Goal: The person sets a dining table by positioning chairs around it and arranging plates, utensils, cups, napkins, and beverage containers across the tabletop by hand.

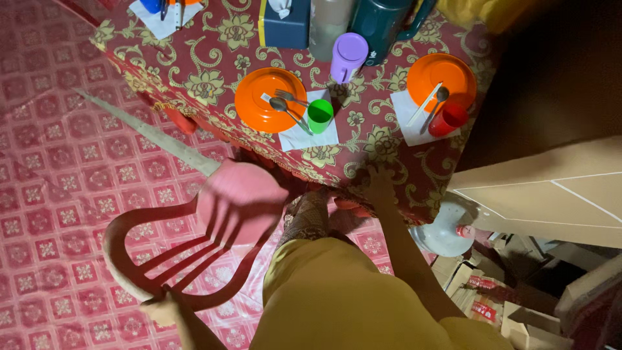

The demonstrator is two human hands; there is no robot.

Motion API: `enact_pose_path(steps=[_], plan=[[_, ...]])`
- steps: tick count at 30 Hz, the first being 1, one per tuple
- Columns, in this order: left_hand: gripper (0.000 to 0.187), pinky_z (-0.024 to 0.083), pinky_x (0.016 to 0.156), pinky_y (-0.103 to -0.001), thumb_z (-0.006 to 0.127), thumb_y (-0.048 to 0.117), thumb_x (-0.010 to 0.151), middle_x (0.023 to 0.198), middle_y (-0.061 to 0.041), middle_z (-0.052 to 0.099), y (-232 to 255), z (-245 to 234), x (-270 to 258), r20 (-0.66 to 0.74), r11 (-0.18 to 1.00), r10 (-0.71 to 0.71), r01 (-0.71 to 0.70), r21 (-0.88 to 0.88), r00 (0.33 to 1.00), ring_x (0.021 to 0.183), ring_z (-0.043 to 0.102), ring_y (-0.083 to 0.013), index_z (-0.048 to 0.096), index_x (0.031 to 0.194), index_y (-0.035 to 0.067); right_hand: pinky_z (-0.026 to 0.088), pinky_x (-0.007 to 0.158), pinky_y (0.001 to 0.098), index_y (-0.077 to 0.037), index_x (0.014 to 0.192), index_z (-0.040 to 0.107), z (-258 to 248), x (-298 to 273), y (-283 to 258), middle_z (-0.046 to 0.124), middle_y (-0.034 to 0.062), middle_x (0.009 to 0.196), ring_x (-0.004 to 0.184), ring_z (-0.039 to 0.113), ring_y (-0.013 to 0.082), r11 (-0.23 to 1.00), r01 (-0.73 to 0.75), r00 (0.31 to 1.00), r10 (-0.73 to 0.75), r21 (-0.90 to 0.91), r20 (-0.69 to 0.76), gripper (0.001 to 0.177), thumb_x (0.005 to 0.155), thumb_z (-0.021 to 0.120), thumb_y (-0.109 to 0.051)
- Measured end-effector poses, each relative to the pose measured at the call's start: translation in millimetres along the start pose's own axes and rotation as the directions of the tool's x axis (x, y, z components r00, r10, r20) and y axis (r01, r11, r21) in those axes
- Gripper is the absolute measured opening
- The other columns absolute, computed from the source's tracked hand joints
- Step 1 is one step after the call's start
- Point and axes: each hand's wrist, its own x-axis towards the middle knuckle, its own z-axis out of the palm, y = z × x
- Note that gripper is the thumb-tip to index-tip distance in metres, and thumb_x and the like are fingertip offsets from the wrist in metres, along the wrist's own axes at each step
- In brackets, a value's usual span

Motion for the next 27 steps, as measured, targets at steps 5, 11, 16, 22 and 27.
enact_pose_path(steps=[5,11,16,22,27], plan=[[0.107,0.042,0.108,-0.064,0.091,0.048,0.080,0.148,-0.031,0.050,20.7,5.4,-4.9,-0.200,0.890,0.253,-0.146,0.433,0.946,0.127,0.055,-0.0467,0.038,0.153,-0.008,0.040,0.106,0.0601,-0.004,0.141,0.052,-7.3,1.2,-7.3,0.047,0.0311,0.142,0.128,0.046,0.0533,0.957,-0.086,0.995,0.070,0.278,0.069,0.094,0.069,0.081,-0.058],[0.117,0.017,0.123,-0.063,0.086,0.044,0.071,0.174,-0.025,0.023,94.3,35.1,-34.3,-0.147,0.766,0.540,-0.412,0.493,0.829,0.157,0.024,-0.0440,0.029,0.162,-0.001,0.039,0.108,0.0585,0.000,0.141,0.051,-16.3,8.7,-16.3,0.051,0.0324,0.138,0.125,0.050,0.0509,0.973,-0.114,0.988,0.090,0.202,0.123,0.108,0.064,0.080,-0.070],[0.107,0.027,0.120,-0.060,0.084,0.041,0.070,0.172,-0.020,0.025,189.0,85.6,-43.8,0.150,0.725,0.573,-0.584,0.365,0.806,0.151,0.030,-0.0435,0.035,0.157,0.005,0.039,0.109,0.0582,-0.002,0.141,0.051,-26.3,14.8,-24.5,0.051,0.0311,0.138,0.126,0.049,0.0503,0.973,-0.170,0.978,0.147,0.158,0.147,0.101,0.067,0.079,-0.065],[0.080,0.037,0.116,-0.057,0.073,0.031,0.084,0.164,-0.019,0.036,302.5,148.2,-57.8,0.254,0.513,0.821,-0.856,0.066,0.512,0.145,0.040,-0.0411,0.041,0.151,0.004,0.037,0.110,0.0578,-0.005,0.141,0.052,-37.7,24.6,-27.4,0.051,0.0292,0.139,0.127,0.048,0.0494,0.968,-0.232,0.957,0.209,0.098,0.200,0.092,0.071,0.078,-0.058],[0.054,0.042,0.117,-0.052,0.059,0.015,0.098,0.156,-0.023,0.043,390.7,193.2,-58.5,0.115,0.227,0.972,-0.952,-0.205,0.207,0.142,0.049,-0.0423,0.044,0.146,-0.003,0.036,0.111,0.0575,-0.007,0.140,0.053,-40.3,29.4,-27.9,0.051,0.0277,0.139,0.128,0.047,0.0486,0.962,-0.267,0.941,0.246,0.064,0.231,0.084,0.074,0.077,-0.052]])
